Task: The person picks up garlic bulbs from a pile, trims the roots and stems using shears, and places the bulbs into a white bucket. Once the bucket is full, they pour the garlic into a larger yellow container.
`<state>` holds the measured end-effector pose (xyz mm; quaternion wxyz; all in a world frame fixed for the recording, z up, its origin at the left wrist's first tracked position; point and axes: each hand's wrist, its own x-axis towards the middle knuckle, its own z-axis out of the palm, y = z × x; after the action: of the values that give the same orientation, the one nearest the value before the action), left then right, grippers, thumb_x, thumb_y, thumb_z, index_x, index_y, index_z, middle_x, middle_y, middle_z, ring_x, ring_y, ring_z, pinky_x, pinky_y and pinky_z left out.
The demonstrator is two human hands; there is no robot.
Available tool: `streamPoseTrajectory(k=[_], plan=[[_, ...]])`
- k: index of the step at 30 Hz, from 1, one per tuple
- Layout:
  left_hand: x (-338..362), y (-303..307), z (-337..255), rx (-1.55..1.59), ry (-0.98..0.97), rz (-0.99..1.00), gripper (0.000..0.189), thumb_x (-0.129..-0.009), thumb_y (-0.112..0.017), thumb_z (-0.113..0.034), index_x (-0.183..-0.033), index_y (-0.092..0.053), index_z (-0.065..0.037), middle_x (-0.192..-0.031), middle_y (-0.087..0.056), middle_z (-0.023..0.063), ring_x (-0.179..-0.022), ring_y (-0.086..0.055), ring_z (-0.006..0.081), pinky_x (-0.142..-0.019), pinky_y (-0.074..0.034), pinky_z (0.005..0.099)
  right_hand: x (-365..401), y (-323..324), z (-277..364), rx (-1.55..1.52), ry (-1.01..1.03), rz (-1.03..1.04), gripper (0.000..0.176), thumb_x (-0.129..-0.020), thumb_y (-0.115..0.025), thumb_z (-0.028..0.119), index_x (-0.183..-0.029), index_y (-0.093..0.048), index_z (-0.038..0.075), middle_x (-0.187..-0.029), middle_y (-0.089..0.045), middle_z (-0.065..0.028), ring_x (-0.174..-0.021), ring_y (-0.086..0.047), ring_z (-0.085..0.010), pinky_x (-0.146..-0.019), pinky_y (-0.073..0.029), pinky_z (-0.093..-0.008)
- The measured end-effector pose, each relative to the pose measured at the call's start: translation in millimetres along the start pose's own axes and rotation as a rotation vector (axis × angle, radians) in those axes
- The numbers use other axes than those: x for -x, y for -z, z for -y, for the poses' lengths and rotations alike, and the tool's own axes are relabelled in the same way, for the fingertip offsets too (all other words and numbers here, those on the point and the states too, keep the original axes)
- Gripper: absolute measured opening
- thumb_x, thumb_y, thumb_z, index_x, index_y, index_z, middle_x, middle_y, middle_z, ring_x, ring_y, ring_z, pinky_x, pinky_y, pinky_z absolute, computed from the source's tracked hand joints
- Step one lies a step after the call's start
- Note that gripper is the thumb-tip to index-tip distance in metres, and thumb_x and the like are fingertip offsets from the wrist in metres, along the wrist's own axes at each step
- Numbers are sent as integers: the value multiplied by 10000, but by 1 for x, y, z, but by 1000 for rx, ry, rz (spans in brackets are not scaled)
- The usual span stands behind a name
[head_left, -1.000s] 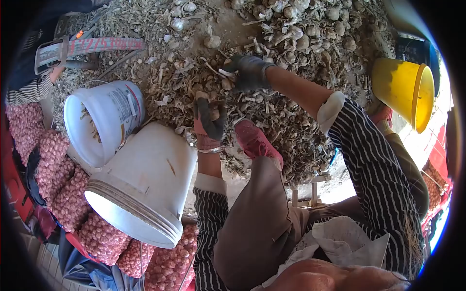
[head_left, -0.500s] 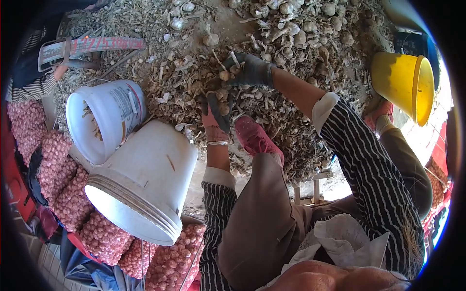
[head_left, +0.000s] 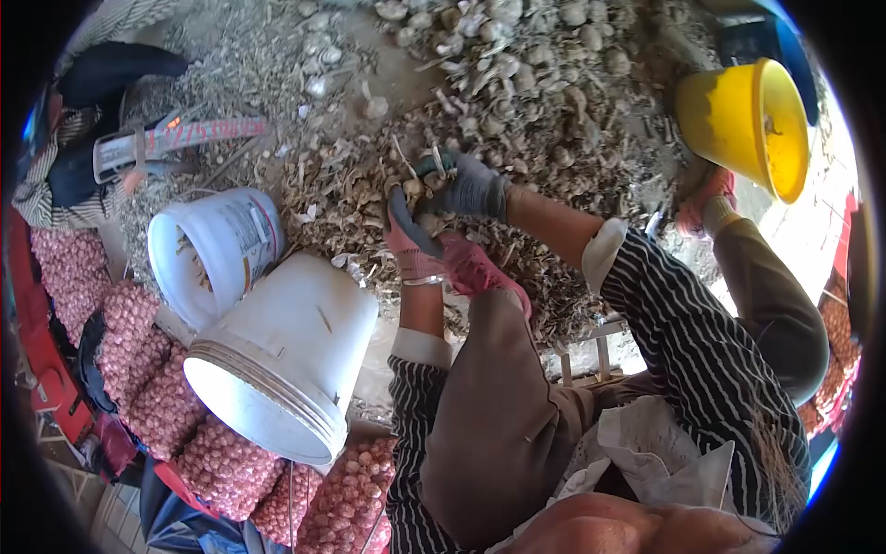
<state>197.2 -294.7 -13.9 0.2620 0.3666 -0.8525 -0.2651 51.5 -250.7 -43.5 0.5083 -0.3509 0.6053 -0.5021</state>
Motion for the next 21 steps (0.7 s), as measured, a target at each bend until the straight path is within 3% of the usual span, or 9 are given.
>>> streamPoseTrajectory(k=[1, 4, 6, 10, 12, 14, 17, 19, 21], plan=[[-9, 3, -22, -116, -129, -11, 418, -948, -495, -292, -1281, -482, -40, -1234, -550, 98, -1079, -572, 212, -910, -481, 343, 17, 9, 15, -23, 94, -128, 510, -640, -836, 168, -1095, -633, 60, -1034, -657, -57, -947, -611, -154, -859, -495, -297], [-56, 2, -126, 1048, 786, 113, 450, -911, -589, -329, -1243, -552, -27, -1170, -598, 75, -1018, -584, 191, -850, -491, 334, 76, 61, 71, -174, 140, -309, 508, -652, -833, 144, -1111, -624, 78, -1079, -639, -50, -975, -603, -154, -881, -492, -304], [-75, -4, -202, 1076, 688, 243, 443, -908, -595, -325, -1242, -553, -37, -1141, -606, 71, -986, -591, 181, -831, -494, 321, 122, 110, 115, -184, 157, -435, 535, -662, -830, 143, -1146, -607, 96, -1064, -640, -41, -988, -599, -153, -902, -488, -300], [-114, -51, -336, 1181, 524, 568, 348, -880, -646, -285, -1176, -602, -106, -940, -635, 13, -758, -612, 123, -446, -475, 255, 220, 212, 203, -67, 222, -731, 423, -745, -767, 111, -1136, -610, 73, -984, -660, -2, -866, -620, -94, -747, -533, -251], [-125, -88, -410, 1452, 454, 667, 303, -870, -666, -290, -1114, -643, -112, -914, -649, 3, -686, -610, 116, -443, -450, 226, 253, 265, 214, -29, 367, -924, 413, -757, -753, 93, -1143, -608, 67, -974, -664, -7, -851, -623, -93, -726, -535, -241], [-129, -111, -477, 1387, 483, 786, 307, -861, -673, -295, -1098, -637, -101, -980, -657, 64, -809, -643, 160, -658, -534, 282, 282, 313, 218, -7, 437, -1076, 423, -756, -750, 71, -1154, -606, 63, -989, -662, -24, -880, -623, -110, -760, -531, -246], [-125, -152, -504, 1166, 552, 993, 355, -875, -650, -321, -1164, -593, -122, -973, -626, 73, -938, -621, 173, -736, -521, 265, 312, 350, 198, 210, 462, -1181, 451, -762, -749, 105, -1186, -600, 84, -1094, -640, -86, -993, -619, -185, -885, -497, -296], [-135, -160, -480, 915, 285, 1033, 403, -916, -573, -290, -1272, -484, -124, -1158, -541, 105, -1048, -577, 233, -838, -502, 322, 333, 386, 174, 989, -246, -1176, 421, -789, -719, 152, -1192, -601, 122, -1124, -628, -125, -1032, -615, -275, -903, -489, -337], [-148, -151, -451, 799, 322, 1100, 439, -968, -469, -230, -1381, -369, -121, -1357, -438, 134, -1138, -537, 307, -963, -465, 393, 329, 371, 167, 979, -241, -1209, 411, -791, -724, 167, -1180, -606, 106, -1167, -603, -155, -1075, -591, -305, -927, -472, -351]])
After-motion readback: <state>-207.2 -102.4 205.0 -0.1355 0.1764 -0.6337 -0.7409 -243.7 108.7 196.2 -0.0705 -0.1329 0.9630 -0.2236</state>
